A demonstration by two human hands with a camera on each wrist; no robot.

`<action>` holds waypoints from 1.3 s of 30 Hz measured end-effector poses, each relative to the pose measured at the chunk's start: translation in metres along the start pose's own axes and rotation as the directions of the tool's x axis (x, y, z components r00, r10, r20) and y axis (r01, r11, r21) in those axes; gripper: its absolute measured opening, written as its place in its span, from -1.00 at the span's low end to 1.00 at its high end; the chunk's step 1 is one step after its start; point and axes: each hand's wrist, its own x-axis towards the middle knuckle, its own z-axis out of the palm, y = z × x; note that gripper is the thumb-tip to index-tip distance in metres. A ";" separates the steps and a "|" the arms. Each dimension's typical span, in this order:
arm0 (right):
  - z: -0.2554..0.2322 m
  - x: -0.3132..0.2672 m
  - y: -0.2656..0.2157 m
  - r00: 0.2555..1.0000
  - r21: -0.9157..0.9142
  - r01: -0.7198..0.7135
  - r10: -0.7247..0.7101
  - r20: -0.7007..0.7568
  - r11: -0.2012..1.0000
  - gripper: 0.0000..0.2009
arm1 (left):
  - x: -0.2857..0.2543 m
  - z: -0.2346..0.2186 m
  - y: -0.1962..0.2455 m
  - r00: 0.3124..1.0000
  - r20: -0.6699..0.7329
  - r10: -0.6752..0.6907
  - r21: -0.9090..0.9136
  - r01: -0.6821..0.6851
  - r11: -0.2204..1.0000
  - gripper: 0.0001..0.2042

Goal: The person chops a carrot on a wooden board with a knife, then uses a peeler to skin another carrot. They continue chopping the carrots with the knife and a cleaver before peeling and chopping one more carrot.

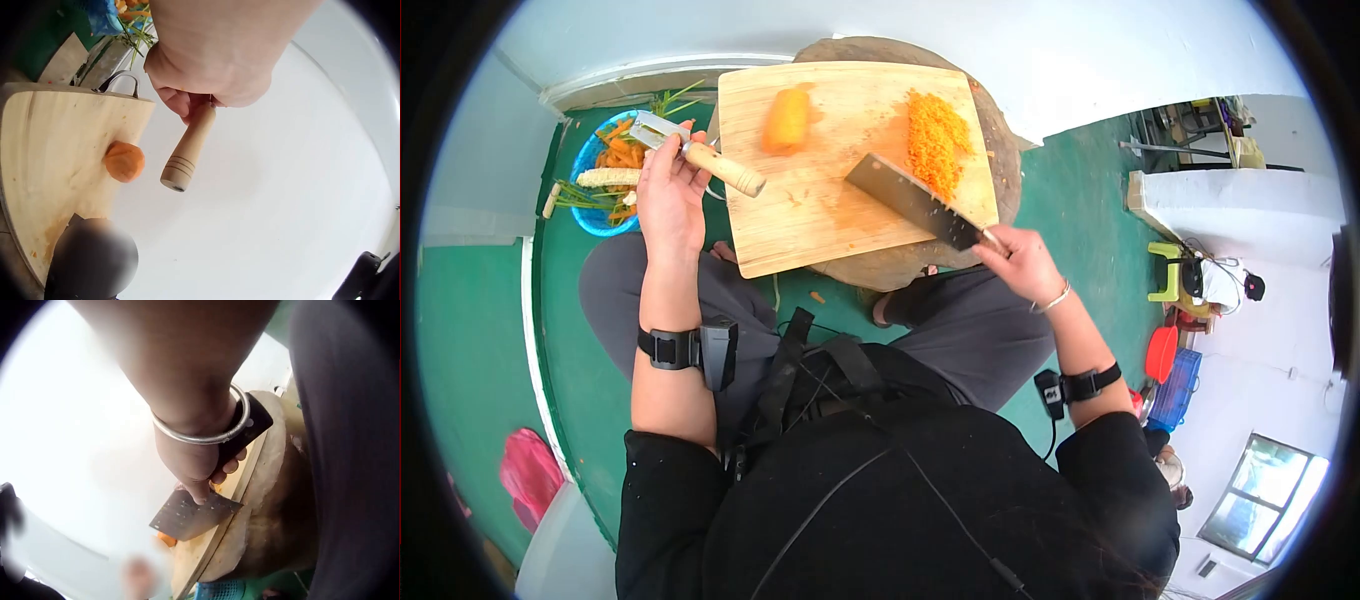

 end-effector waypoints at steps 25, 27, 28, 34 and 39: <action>0.020 0.031 -0.024 0.972 0.099 -0.227 0.220 0.079 0.969 -0.71 | 0.004 0.014 -0.006 0.999 -0.001 -0.033 0.035 0.033 0.999 -0.69; 0.022 0.039 -0.020 0.952 0.164 -0.301 0.305 0.002 0.939 -0.70 | 0.006 0.011 -0.009 0.999 0.009 -0.032 0.033 0.032 0.999 -0.69; 0.023 0.044 -0.016 0.952 0.166 -0.302 0.306 0.001 0.939 -0.70 | 0.007 0.010 -0.010 0.999 0.019 -0.032 0.031 0.032 0.999 -0.69; 0.025 0.043 -0.021 0.948 0.513 -0.212 0.302 -0.097 0.831 -0.83 | 0.007 0.008 -0.010 0.998 0.048 -0.042 0.028 0.040 0.999 -0.70; 0.050 0.049 -0.070 0.971 0.719 -0.172 0.239 0.009 0.674 -0.88 | 0.008 0.005 -0.011 0.999 0.027 -0.035 0.045 0.034 0.998 -0.70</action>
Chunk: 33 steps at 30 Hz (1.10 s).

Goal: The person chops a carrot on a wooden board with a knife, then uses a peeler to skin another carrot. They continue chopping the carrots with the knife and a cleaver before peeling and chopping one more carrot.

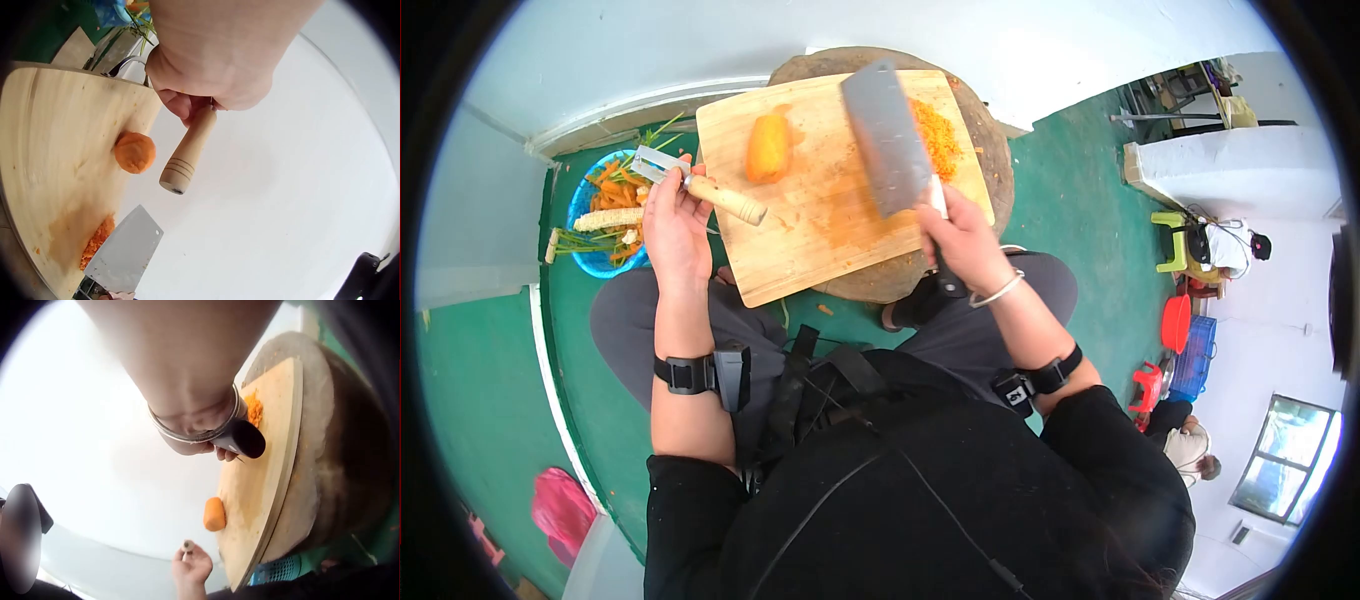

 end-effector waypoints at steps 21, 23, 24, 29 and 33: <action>0.017 -0.039 0.028 0.989 0.043 -0.049 0.043 0.143 0.998 -0.92 | -0.006 0.002 0.003 1.000 0.027 -0.006 -0.010 0.006 1.000 -0.69; 0.008 -0.027 0.030 0.995 0.098 -0.059 0.051 0.088 0.993 -0.94 | -0.008 0.004 0.002 1.000 0.026 0.001 -0.005 -0.001 1.000 -0.69; 0.002 -0.021 0.032 0.998 0.071 -0.042 0.039 0.039 0.997 -0.94 | -0.009 0.006 0.002 1.000 0.008 0.002 0.000 -0.002 1.000 -0.69; -0.032 -0.018 0.032 0.972 0.012 0.072 -0.067 -0.226 0.997 -0.93 | -0.009 0.004 -0.002 0.999 0.040 -0.031 0.046 0.030 0.998 -0.68; -0.054 -0.024 0.029 0.811 -0.425 0.109 -0.328 -0.485 0.899 -0.65 | -0.011 0.003 -0.004 0.999 0.031 -0.028 0.046 0.026 0.999 -0.68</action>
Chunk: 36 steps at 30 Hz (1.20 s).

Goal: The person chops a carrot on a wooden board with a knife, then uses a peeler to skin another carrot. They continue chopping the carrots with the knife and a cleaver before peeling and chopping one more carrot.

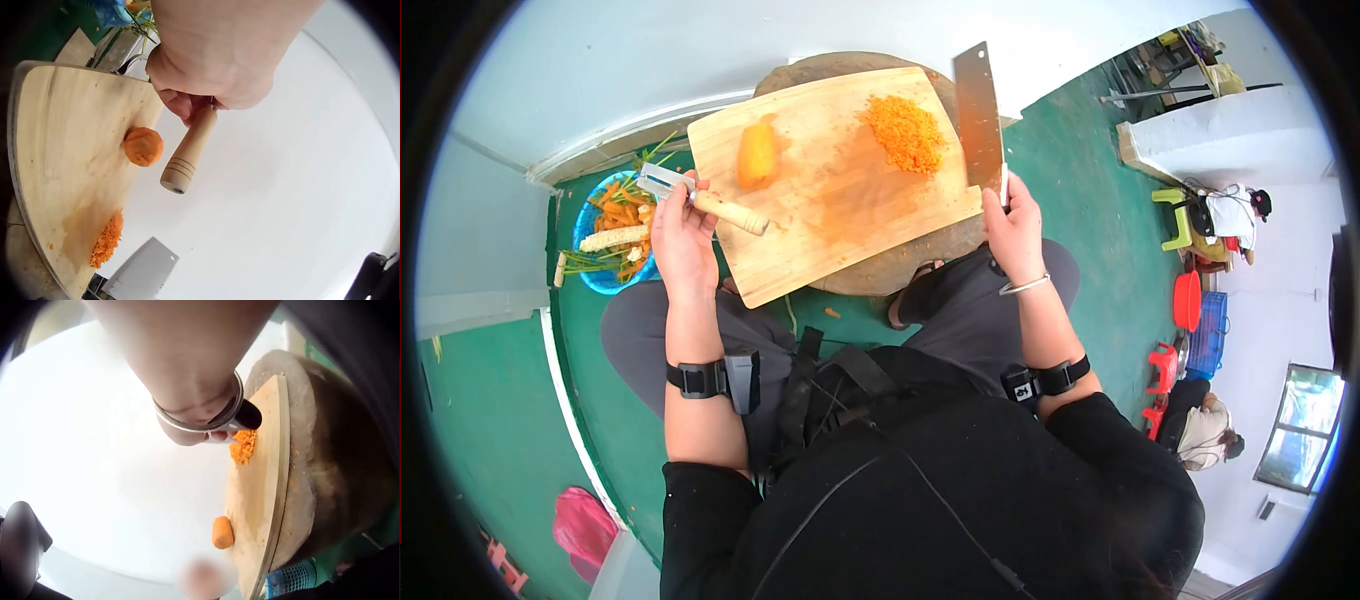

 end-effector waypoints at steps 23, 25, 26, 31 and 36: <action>0.012 0.065 0.025 0.956 -0.369 0.286 -0.239 0.167 0.884 -0.58 | -0.005 0.008 0.002 1.000 -0.014 -0.004 0.014 0.004 1.000 -0.67; 0.013 0.071 0.027 0.957 -0.382 0.274 -0.209 0.204 0.883 -0.58 | -0.005 0.009 0.002 1.000 -0.027 0.001 0.010 -0.001 1.000 -0.67; 0.014 0.073 0.026 0.940 -0.378 0.312 -0.226 0.254 0.871 -0.58 | -0.004 0.007 0.001 1.000 -0.029 0.001 0.010 -0.001 1.000 -0.67; 0.009 0.059 0.015 0.888 -0.301 0.399 -0.284 0.361 0.866 -0.61 | 0.004 -0.003 -0.004 0.999 0.039 -0.033 0.015 0.032 0.999 -0.66; 0.000 0.033 0.008 0.929 -0.233 0.305 -0.234 0.288 0.924 -0.60 | -0.001 0.010 0.000 1.000 0.007 -0.019 0.011 0.019 1.000 -0.70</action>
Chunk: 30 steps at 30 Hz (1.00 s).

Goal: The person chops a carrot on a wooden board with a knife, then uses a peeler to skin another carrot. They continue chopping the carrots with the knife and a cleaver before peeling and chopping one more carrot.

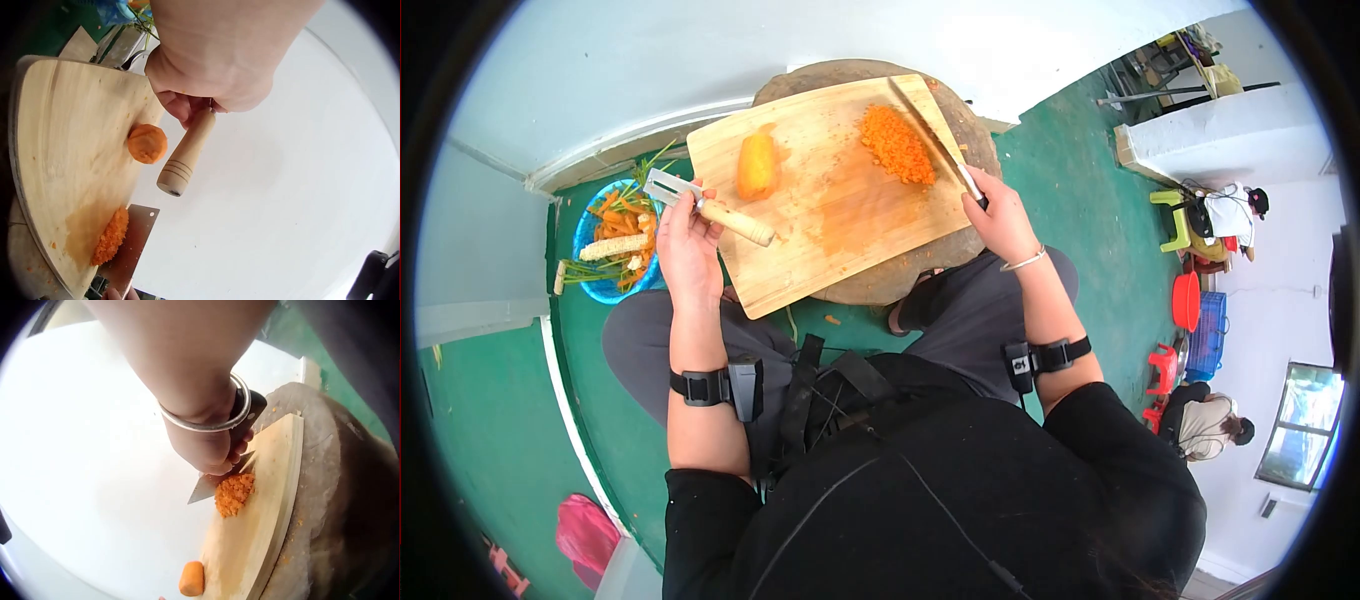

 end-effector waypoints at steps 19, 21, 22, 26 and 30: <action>0.026 0.030 0.038 0.979 -0.267 -0.017 -0.039 -0.202 0.964 -0.62 | -0.001 -0.005 -0.005 0.999 0.025 -0.023 0.021 0.022 1.000 -0.69; 0.029 0.038 0.043 0.982 -0.337 -0.051 -0.014 -0.189 0.940 -0.62 | -0.008 -0.001 -0.005 0.999 0.036 -0.022 0.031 0.021 0.999 -0.71; 0.031 0.041 0.045 0.987 -0.386 -0.053 -0.012 -0.163 0.921 -0.61 | -0.012 0.002 -0.005 0.999 0.045 -0.022 0.037 0.020 0.999 -0.72; 0.041 0.042 0.048 0.996 -0.459 -0.033 -0.008 -0.087 0.888 -0.62 | -0.023 0.004 -0.009 0.992 0.122 -0.036 0.116 0.021 0.993 -0.70; 0.049 0.041 0.050 0.981 -0.439 0.086 -0.154 -0.121 0.894 -0.62 | -0.034 0.017 -0.013 0.981 0.172 -0.091 0.184 0.059 0.981 -0.73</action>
